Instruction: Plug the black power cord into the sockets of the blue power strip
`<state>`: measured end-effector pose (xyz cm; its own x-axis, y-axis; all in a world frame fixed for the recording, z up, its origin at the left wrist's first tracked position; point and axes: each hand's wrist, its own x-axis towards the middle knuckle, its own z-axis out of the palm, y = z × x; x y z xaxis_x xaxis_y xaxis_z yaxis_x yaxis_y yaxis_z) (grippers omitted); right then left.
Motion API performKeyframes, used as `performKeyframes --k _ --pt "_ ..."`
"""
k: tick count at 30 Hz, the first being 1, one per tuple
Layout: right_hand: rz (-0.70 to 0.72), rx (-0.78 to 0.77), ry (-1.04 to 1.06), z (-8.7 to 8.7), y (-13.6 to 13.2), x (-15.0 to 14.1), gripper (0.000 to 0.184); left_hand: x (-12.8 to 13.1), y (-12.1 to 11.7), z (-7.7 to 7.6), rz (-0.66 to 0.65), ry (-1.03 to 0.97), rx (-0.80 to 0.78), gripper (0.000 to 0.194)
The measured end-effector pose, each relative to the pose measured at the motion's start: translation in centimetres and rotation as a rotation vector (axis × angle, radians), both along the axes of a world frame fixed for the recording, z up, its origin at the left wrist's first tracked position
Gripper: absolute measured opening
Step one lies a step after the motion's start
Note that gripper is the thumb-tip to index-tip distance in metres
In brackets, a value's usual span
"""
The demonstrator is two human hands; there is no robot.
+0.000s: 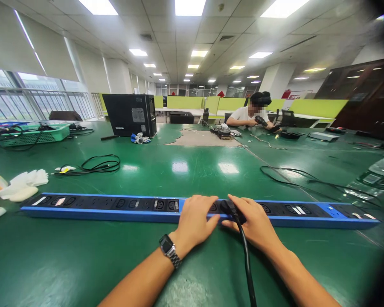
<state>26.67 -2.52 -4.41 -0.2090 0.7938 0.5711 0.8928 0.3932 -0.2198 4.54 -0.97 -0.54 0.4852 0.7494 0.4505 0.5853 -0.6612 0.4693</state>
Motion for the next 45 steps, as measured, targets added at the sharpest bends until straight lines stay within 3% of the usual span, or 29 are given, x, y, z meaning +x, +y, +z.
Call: performKeyframes --k 4,8,11,14,17,19,22,27,30,35,39,43,45 --pt "-0.008 0.011 -0.067 0.4 -0.2 -0.4 0.051 4.0 0.1 0.4 -0.024 0.133 0.02 0.037" --pt "-0.024 0.027 -0.102 0.5 -0.2 -0.8 0.046 4.8 0.5 0.7 -0.021 0.082 0.01 0.031" --pt "-0.033 0.04 -0.108 0.3 -0.2 -0.8 0.049 2.4 1.0 1.3 0.006 -0.049 0.072 0.035" --pt "-0.052 0.043 -0.105 0.2 -0.2 -0.7 0.053 -2.0 2.0 1.7 0.095 -0.125 0.115 0.038" --pt "-0.059 0.035 -0.109 0.2 -0.2 -0.8 0.054 -6.5 2.6 1.6 0.24 -0.239 0.018 0.033" --pt "-0.062 0.033 -0.106 0.1 -0.1 -0.9 0.053 -8.3 2.6 1.3 0.251 -0.272 -0.066 0.03" --pt "-0.065 0.046 -0.07 -0.2 0.0 -0.9 0.053 -8.6 2.0 0.6 0.191 -0.187 -0.101 0.033" --pt "-0.047 0.054 0.033 0.3 0.3 -1.3 0.053 -6.9 1.3 0.2 0.147 0.029 -0.047 0.03" --pt "0.054 0.022 0.064 1.8 0.8 -3.7 0.052 -7.0 1.3 0.3 0.122 0.072 -0.035 0.033" --pt "0.29 -0.087 0.07 3.4 2.0 -10.8 0.048 -7.9 1.0 0.1 0.123 0.147 0.004 0.054" --pt "0.26 -0.006 0.233 3.0 2.5 -13.8 0.029 -8.3 0.9 -0.2 0.216 0.174 0.025 0.054" --pt "0.112 0.207 0.451 3.2 2.2 -10.6 0.021 -8.2 1.0 -0.4 0.223 0.178 0.019 0.064" --pt "0.01 0.193 0.445 3.2 1.8 -7.5 0.025 -8.2 1.1 -0.4 0.214 0.17 0.021 0.065"
